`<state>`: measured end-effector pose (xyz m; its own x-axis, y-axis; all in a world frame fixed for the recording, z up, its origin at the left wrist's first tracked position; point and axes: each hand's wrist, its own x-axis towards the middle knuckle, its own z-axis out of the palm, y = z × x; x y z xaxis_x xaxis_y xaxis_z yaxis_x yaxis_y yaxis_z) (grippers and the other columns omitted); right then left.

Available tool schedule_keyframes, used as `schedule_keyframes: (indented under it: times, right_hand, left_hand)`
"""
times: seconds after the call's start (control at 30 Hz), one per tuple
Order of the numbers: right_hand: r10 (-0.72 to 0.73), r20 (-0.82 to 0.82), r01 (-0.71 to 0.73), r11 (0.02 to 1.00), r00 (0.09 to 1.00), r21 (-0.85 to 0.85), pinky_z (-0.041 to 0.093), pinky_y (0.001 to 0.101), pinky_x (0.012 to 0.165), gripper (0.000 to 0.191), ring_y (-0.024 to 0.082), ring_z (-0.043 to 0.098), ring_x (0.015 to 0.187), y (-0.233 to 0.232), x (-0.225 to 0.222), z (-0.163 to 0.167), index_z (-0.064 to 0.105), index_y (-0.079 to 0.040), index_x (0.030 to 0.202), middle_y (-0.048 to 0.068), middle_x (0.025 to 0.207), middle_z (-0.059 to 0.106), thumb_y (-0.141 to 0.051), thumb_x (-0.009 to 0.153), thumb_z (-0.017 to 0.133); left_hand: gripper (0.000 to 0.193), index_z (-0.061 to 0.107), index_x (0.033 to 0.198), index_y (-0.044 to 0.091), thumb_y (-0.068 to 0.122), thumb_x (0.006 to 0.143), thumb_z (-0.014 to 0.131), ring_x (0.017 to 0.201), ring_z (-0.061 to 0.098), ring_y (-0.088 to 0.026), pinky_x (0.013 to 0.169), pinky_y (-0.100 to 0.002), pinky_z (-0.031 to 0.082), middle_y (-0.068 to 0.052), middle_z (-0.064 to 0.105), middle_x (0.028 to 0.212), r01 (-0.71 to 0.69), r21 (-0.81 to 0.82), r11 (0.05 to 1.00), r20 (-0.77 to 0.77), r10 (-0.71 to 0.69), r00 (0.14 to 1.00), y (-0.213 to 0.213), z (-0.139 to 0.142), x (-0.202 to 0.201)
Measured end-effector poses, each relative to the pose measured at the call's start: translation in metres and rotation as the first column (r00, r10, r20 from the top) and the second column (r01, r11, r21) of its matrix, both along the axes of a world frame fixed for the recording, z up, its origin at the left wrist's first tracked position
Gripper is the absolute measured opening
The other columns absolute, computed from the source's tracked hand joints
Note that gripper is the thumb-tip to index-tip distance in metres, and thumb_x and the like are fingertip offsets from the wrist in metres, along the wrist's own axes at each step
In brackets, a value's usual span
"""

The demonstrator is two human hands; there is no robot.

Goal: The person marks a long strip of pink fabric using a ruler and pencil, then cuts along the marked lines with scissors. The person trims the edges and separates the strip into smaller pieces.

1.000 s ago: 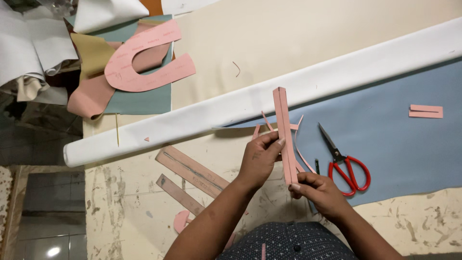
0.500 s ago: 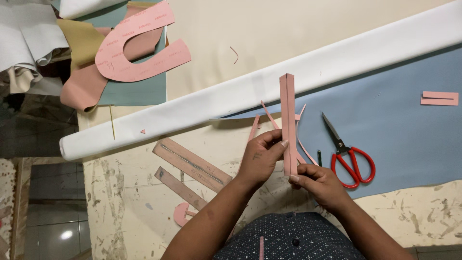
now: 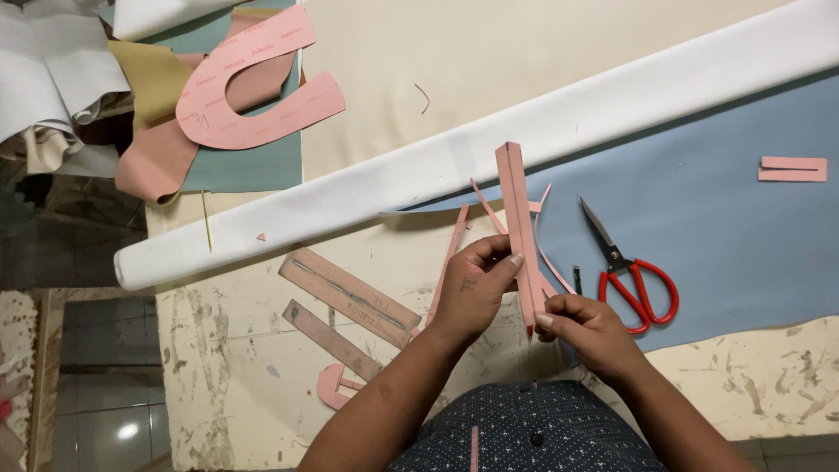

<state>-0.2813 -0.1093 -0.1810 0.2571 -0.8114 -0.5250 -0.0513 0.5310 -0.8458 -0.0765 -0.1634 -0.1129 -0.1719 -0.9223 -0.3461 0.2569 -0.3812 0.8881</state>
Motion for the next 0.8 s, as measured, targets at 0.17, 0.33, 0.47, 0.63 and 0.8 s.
schedule_keyframes:
  times: [0.17,0.33,0.47,0.63,0.8]
  right_hand:
    - [0.149,-0.104,-0.145,0.988,0.983,0.045,0.051,0.0297,0.063,0.019,0.013,0.063,0.066,0.010,-0.010,-0.007,0.072,-0.001,0.080,0.004,0.071,0.068,-0.018,0.086,0.072]
    - [0.226,0.008,-0.226,0.972,0.974,0.070,0.042,0.0287,0.056,0.025,0.012,0.051,0.061,0.017,-0.011,-0.010,0.065,-0.001,0.075,0.001,0.066,0.057,-0.020,0.087,0.076]
    - [0.230,-0.038,-0.228,0.973,0.972,0.045,0.050,0.0285,0.065,0.018,0.012,0.062,0.071,0.010,-0.003,0.001,0.074,-0.003,0.093,0.002,0.077,0.067,-0.019,0.084,0.073]
    - [-0.037,-0.114,0.027,0.996,0.993,-0.082,0.059,0.0307,0.080,0.031,0.014,0.074,0.088,-0.013,0.005,0.022,0.070,-0.004,0.115,0.005,0.098,0.077,-0.016,0.087,0.065]
    - [-0.111,-0.104,0.094,0.983,0.988,-0.158,0.056,0.0300,0.076,0.026,0.015,0.070,0.082,-0.031,0.006,0.034,0.073,0.001,0.111,0.010,0.089,0.076,-0.016,0.095,0.063]
  left_hand:
    - [0.031,0.066,0.123,-0.005,0.013,0.098,0.062,0.096,0.072,-0.019,0.086,-0.034,0.064,-0.014,0.073,0.108,-0.059,-0.014,0.998,0.043,0.059,0.997,-0.006,0.005,0.008]
    - [0.029,0.067,0.121,-0.005,0.011,0.098,0.062,0.094,0.072,-0.018,0.084,-0.033,0.064,-0.013,0.073,0.106,-0.074,-0.016,0.997,0.061,0.075,0.995,-0.007,0.004,0.011]
    - [0.030,0.066,0.121,-0.007,0.011,0.098,0.063,0.091,0.071,-0.018,0.081,-0.032,0.063,-0.014,0.073,0.104,-0.051,-0.015,0.999,0.076,0.052,0.996,-0.003,-0.005,0.010]
    - [0.035,0.061,0.125,-0.008,0.011,0.096,0.063,0.097,0.071,-0.018,0.087,-0.032,0.062,-0.016,0.071,0.109,0.018,-0.062,0.998,0.022,-0.017,1.000,0.008,-0.014,0.002]
    - [0.038,0.061,0.127,-0.008,0.008,0.092,0.062,0.104,0.069,-0.018,0.094,-0.033,0.059,-0.015,0.071,0.112,0.116,-0.118,0.986,0.138,-0.100,0.985,0.015,-0.011,-0.003]
